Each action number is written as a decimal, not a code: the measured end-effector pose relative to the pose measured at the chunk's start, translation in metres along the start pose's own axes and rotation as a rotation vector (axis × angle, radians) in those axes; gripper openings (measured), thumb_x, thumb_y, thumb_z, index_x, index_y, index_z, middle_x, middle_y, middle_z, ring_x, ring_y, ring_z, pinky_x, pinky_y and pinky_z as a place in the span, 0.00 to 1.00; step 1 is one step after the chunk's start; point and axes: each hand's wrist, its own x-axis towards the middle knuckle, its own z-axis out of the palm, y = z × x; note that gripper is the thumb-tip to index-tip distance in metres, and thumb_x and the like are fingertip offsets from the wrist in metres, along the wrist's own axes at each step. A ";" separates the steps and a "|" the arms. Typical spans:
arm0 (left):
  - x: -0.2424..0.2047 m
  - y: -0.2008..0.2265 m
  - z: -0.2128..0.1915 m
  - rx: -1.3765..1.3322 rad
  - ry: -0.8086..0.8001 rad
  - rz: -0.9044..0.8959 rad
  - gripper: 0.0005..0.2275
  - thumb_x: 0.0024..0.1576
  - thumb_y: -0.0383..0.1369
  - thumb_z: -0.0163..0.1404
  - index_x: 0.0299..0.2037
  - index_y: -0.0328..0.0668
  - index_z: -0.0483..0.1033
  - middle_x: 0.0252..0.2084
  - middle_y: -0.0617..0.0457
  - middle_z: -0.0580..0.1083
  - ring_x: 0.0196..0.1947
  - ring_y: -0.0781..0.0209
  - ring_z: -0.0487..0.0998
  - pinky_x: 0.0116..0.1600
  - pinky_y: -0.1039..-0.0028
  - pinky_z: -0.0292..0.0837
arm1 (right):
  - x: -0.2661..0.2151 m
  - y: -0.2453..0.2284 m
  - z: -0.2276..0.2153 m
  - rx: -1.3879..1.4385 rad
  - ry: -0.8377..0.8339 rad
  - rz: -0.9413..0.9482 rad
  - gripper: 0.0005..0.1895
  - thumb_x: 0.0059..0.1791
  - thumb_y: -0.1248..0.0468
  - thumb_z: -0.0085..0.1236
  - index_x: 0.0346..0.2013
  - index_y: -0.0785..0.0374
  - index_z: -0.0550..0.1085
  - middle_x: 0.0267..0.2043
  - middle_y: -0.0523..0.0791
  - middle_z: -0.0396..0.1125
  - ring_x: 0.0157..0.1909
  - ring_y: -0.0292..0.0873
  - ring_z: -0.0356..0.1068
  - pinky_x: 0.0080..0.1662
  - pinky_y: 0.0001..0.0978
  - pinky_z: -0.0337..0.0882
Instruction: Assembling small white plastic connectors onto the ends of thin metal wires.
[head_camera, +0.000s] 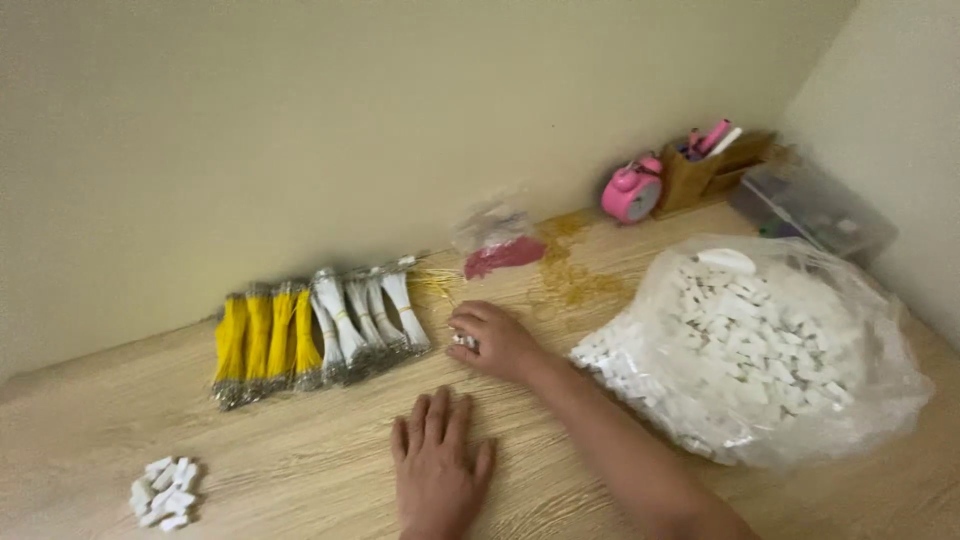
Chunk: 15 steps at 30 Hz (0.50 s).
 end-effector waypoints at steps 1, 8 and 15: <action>0.000 0.000 -0.001 -0.019 0.009 0.040 0.30 0.53 0.51 0.50 0.66 0.52 0.67 0.72 0.45 0.60 0.73 0.39 0.54 0.69 0.42 0.41 | 0.000 0.000 0.001 -0.027 0.000 -0.029 0.24 0.47 0.54 0.66 0.51 0.66 0.76 0.57 0.54 0.68 0.61 0.55 0.66 0.61 0.46 0.65; 0.000 0.000 0.003 -0.030 0.065 0.102 0.27 0.55 0.51 0.50 0.63 0.50 0.68 0.71 0.46 0.61 0.70 0.42 0.55 0.69 0.42 0.43 | 0.001 0.007 0.021 -0.084 0.016 0.004 0.22 0.49 0.53 0.63 0.54 0.61 0.76 0.59 0.50 0.69 0.65 0.52 0.65 0.66 0.43 0.65; 0.000 0.001 -0.001 0.014 0.017 0.037 0.30 0.54 0.51 0.50 0.66 0.53 0.67 0.72 0.47 0.60 0.72 0.42 0.54 0.69 0.43 0.42 | 0.012 -0.006 0.012 -0.034 -0.071 0.083 0.29 0.48 0.51 0.65 0.59 0.62 0.73 0.64 0.53 0.63 0.68 0.53 0.59 0.65 0.46 0.59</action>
